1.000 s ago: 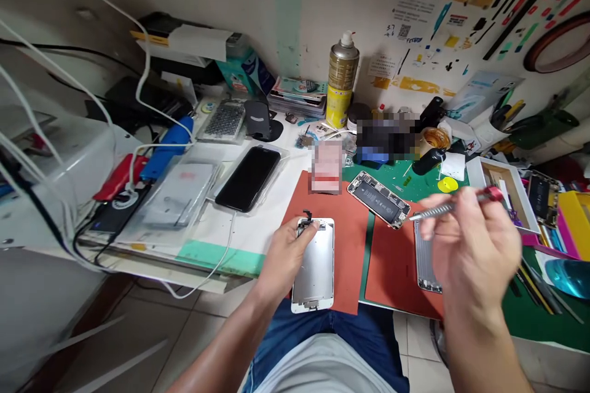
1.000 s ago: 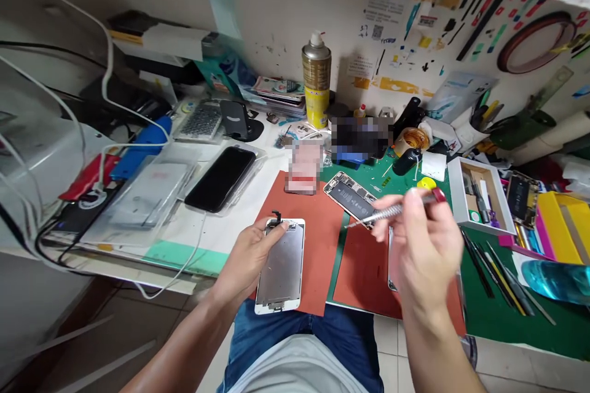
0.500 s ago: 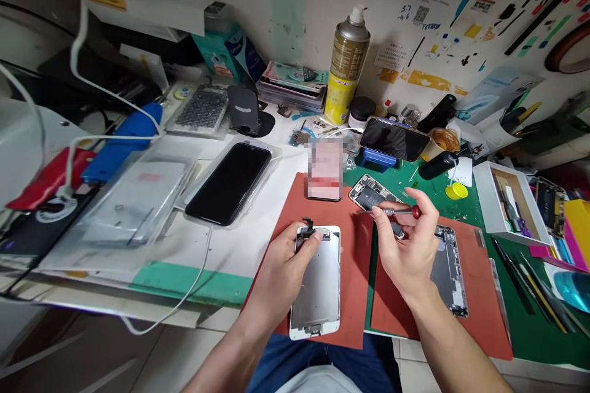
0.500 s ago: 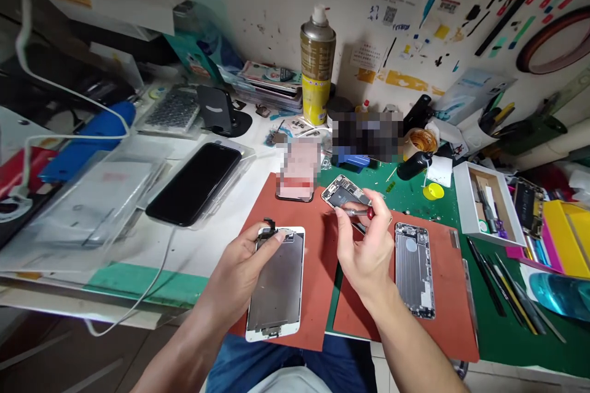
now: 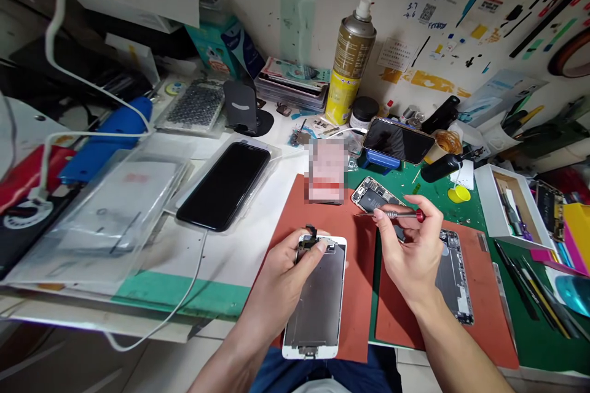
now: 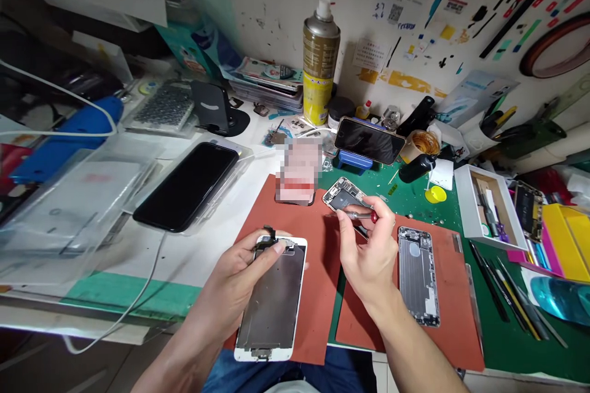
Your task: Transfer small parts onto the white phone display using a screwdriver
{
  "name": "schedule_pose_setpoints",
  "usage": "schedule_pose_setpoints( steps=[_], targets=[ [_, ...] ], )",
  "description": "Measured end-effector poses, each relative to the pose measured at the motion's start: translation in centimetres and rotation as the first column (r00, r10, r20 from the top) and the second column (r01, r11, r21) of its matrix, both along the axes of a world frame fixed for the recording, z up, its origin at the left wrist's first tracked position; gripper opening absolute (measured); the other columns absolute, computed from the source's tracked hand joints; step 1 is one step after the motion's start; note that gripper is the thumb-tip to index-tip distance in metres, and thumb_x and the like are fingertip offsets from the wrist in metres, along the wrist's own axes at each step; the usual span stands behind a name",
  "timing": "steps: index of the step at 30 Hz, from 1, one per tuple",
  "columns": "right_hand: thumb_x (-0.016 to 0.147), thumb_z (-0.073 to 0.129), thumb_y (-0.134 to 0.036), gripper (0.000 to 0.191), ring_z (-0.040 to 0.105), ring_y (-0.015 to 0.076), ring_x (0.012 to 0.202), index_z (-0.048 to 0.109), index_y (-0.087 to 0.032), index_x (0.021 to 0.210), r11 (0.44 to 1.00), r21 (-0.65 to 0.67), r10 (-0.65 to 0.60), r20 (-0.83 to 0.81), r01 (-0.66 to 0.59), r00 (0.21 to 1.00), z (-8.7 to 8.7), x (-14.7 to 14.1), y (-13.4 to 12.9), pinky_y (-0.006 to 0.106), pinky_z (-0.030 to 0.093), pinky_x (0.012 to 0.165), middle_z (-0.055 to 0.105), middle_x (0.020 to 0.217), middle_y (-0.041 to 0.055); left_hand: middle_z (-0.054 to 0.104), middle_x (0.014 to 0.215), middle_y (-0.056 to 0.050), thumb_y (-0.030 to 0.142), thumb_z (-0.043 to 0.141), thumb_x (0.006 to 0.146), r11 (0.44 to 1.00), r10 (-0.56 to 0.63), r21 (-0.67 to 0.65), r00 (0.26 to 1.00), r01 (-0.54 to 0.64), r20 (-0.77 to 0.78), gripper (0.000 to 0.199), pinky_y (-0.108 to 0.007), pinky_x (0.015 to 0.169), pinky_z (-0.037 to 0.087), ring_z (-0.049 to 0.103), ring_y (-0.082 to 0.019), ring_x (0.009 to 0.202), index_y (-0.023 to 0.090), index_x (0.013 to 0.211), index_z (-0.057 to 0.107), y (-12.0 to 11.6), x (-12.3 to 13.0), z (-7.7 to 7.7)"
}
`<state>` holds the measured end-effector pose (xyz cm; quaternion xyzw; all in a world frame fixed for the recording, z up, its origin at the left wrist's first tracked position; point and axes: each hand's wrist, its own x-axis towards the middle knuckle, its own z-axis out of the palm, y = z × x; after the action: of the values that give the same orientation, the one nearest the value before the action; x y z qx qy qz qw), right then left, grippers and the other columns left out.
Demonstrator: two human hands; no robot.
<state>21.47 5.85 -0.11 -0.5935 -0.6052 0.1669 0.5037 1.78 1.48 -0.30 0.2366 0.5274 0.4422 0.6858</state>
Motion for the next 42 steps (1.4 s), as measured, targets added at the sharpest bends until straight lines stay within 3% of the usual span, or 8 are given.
schedule_pose_setpoints(
  steps=[2,5,8,13,24,38,42],
  targets=[
    [0.092,0.081,-0.034,0.047,0.082,0.0229,0.080,0.051,-0.027,0.127,0.998,-0.056,0.027,-0.152,-0.036,0.988,0.3,0.1,0.1,0.038,0.067,0.074,0.081,0.097,0.0030,0.079,0.091,-0.005,0.051,0.086,0.084,0.999,0.008,0.036,1.000,-0.007,-0.016,0.038,-0.028,0.071,0.055,0.072,-0.022,0.081,0.021,0.104,0.077,-0.1,0.1,-0.2],
    [0.088,0.086,-0.036,0.050,0.079,0.0188,0.069,0.051,-0.028,0.123,0.982,-0.126,0.074,-0.420,-0.139,0.904,0.9,-0.1,0.1,0.034,0.066,0.070,0.081,0.089,-0.0010,0.082,0.106,-0.010,0.049,0.086,0.085,0.997,-0.034,0.062,0.999,0.035,-0.015,0.048,-0.032,0.084,0.058,0.076,-0.027,0.100,0.021,0.123,0.079,-0.2,0.3,-0.2],
    [0.086,0.089,-0.034,0.051,0.078,0.0171,0.069,0.053,-0.028,0.123,0.967,-0.152,0.097,-0.528,-0.206,0.844,1.4,-0.5,-0.1,0.030,0.064,0.068,0.081,0.090,-0.0009,0.082,0.119,-0.014,0.047,0.084,0.088,0.993,-0.094,0.077,0.995,0.090,0.046,0.053,-0.037,0.096,0.058,0.076,-0.031,0.114,0.020,0.133,0.076,-0.2,0.5,0.0],
    [0.092,0.085,-0.027,0.047,0.079,0.0166,0.084,0.056,-0.031,0.130,0.949,-0.131,0.166,-0.563,-0.286,0.810,1.5,-0.7,-0.9,0.029,0.062,0.079,0.082,0.100,0.0005,0.076,0.139,-0.014,0.044,0.080,0.094,0.989,-0.128,0.093,0.988,0.119,0.090,0.051,-0.038,0.101,0.058,0.069,-0.033,0.131,0.020,0.138,0.072,-0.1,0.5,0.3],
    [0.097,0.078,-0.022,0.047,0.079,0.0189,0.098,0.053,-0.032,0.137,0.925,-0.116,0.231,-0.584,-0.361,0.778,0.7,-0.1,-1.0,0.035,0.060,0.094,0.081,0.104,0.0013,0.076,0.140,-0.011,0.045,0.078,0.096,0.988,-0.104,0.114,0.994,0.100,0.029,0.043,-0.039,0.108,0.054,0.072,-0.031,0.128,0.022,0.131,0.074,0.0,0.4,0.2],
    [0.096,0.081,-0.026,0.047,0.079,0.0174,0.089,0.055,-0.032,0.134,0.931,-0.141,0.199,-0.579,-0.337,0.791,1.1,-0.4,-1.1,0.031,0.061,0.083,0.081,0.101,0.0010,0.081,0.128,-0.011,0.046,0.075,0.097,0.983,-0.101,0.152,0.994,0.104,-0.031,0.038,-0.043,0.111,0.051,0.072,-0.031,0.125,0.022,0.127,0.077,0.0,0.5,0.2],
    [0.096,0.081,-0.026,0.047,0.078,0.0171,0.089,0.055,-0.032,0.134,0.934,-0.148,0.187,-0.572,-0.325,0.798,1.3,-0.4,-1.2,0.030,0.061,0.082,0.082,0.104,0.0020,0.079,0.133,-0.010,0.047,0.075,0.097,0.982,-0.109,0.149,0.993,0.114,-0.045,0.037,-0.041,0.110,0.051,0.072,-0.031,0.127,0.023,0.125,0.078,0.0,0.5,0.0]
  ],
)
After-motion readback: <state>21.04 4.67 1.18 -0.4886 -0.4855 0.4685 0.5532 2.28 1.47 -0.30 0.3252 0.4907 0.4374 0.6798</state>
